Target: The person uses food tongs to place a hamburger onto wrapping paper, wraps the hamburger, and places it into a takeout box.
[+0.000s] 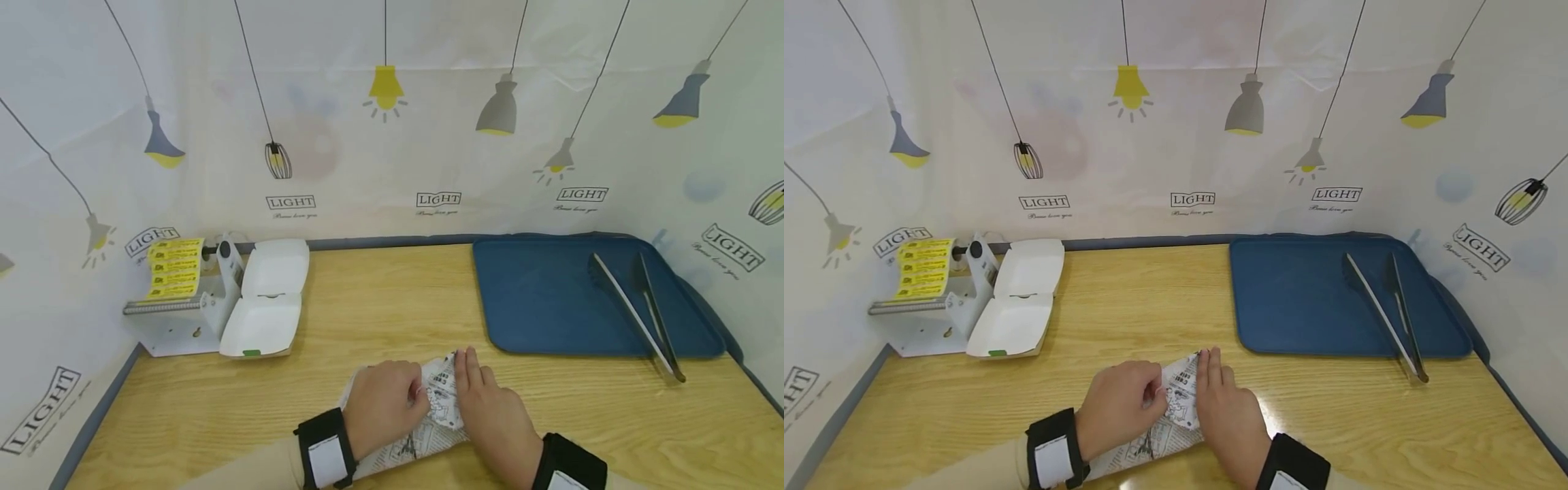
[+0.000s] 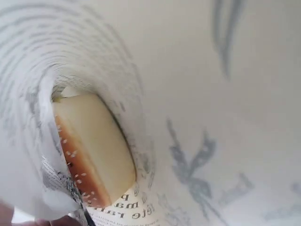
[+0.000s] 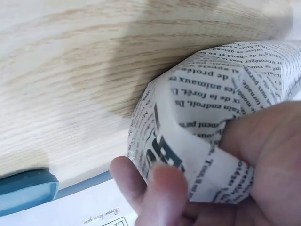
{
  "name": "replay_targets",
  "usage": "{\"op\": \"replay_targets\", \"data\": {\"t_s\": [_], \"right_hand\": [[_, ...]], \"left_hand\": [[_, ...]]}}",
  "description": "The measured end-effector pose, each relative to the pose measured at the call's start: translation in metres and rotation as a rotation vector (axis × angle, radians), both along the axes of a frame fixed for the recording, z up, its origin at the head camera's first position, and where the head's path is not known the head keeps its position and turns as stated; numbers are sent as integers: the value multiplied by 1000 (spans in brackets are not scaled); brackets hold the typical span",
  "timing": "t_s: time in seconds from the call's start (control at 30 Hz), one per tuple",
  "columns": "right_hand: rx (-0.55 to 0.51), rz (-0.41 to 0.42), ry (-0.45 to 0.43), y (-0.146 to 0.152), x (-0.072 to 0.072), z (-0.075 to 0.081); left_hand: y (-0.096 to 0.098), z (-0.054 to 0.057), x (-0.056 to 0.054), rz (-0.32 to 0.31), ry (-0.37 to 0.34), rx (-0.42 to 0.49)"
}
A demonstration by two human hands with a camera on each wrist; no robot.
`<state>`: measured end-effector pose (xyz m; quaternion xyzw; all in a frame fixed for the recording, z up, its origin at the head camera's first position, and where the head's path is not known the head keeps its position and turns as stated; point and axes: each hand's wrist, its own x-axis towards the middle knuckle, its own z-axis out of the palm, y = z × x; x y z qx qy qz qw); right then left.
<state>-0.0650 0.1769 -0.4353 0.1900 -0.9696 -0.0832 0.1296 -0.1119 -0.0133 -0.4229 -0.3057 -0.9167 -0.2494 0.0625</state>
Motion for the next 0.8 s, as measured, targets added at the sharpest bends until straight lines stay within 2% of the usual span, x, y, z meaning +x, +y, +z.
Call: {"op": "replay_targets", "data": {"t_s": [0.07,0.13,0.23,0.33,0.4,0.5,0.6,0.7,0.8], "right_hand": [[-27,-8,-50,1,1,2],[-67,-22,-94,2,3,4],[-128,-37,-87,5,5,5],[-168,-46,-27,8,7,5],[-180,-60,-17,12,8,6],[-205,-81,-71,19,9,9],[-265,-90,-173,31,11,13],[-320,-55,-203,43,12,12],[-398,3,-233,49,13,10]], "left_hand": [[0,-4,0,2,48,-37],[0,-6,-2,-26,111,-71],[1,-6,-5,-133,257,-155],[0,-3,-8,-251,384,-300],[0,-2,-8,-287,442,-406],[-2,0,-7,-294,489,-558],[-4,2,-5,-307,532,-664],[-5,4,-5,-346,540,-748],[-5,6,-9,-391,511,-778]]}}
